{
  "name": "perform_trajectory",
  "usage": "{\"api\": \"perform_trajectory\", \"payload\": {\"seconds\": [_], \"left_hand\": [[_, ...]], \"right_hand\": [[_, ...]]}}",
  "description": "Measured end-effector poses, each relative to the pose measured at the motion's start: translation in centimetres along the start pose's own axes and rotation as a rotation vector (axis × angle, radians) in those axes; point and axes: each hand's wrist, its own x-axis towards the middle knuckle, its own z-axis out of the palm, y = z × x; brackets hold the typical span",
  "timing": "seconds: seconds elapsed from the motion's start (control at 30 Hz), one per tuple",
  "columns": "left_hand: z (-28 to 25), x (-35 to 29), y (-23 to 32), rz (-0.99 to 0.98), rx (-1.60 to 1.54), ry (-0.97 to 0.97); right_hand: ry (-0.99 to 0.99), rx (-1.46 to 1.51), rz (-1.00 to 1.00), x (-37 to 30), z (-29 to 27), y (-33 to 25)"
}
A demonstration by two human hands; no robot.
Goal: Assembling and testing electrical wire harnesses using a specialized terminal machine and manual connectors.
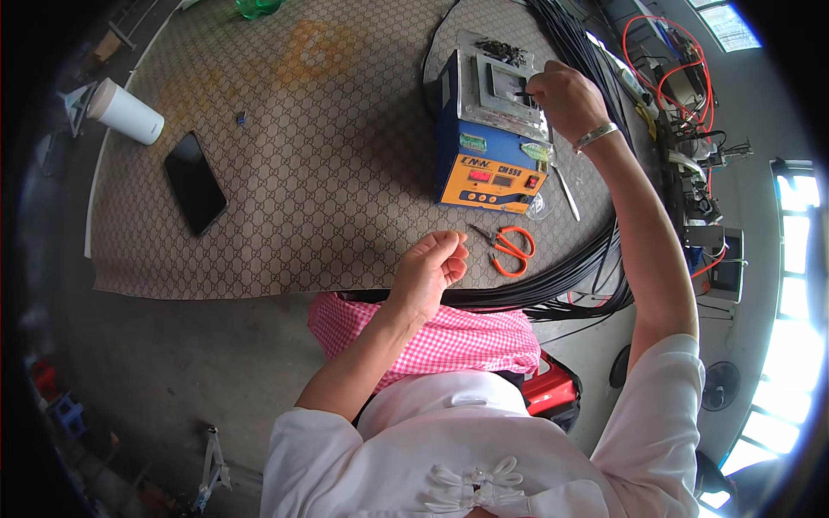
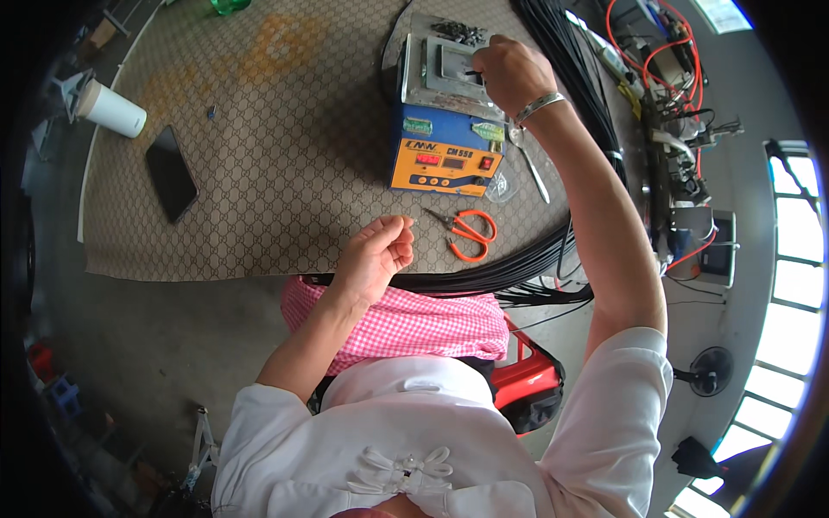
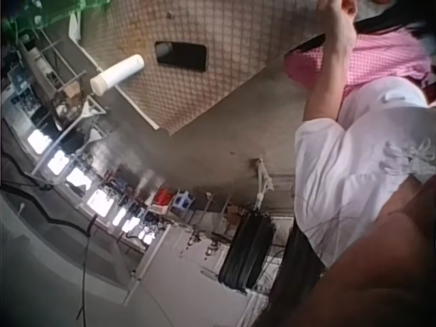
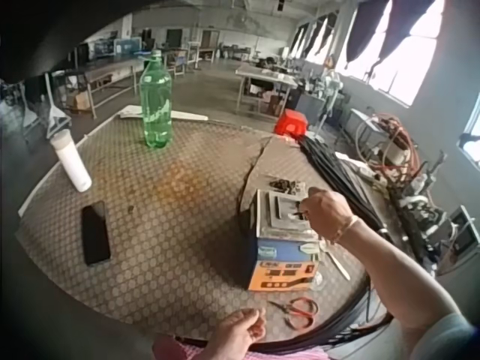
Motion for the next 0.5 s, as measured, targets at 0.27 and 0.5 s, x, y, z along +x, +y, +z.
{"api": "perform_trajectory", "payload": {"seconds": [0.27, 0.5], "left_hand": [[-0.3, 0.1, 0.0, -0.009, -0.006, 0.002], [0.1, -0.3, 0.1, 0.003, 0.002, -0.023]], "right_hand": [[0.006, 0.018, 0.006, 0.2, 0.4, 0.1], [0.143, 0.351, -0.019, -2.1, -0.8, 1.1]]}}
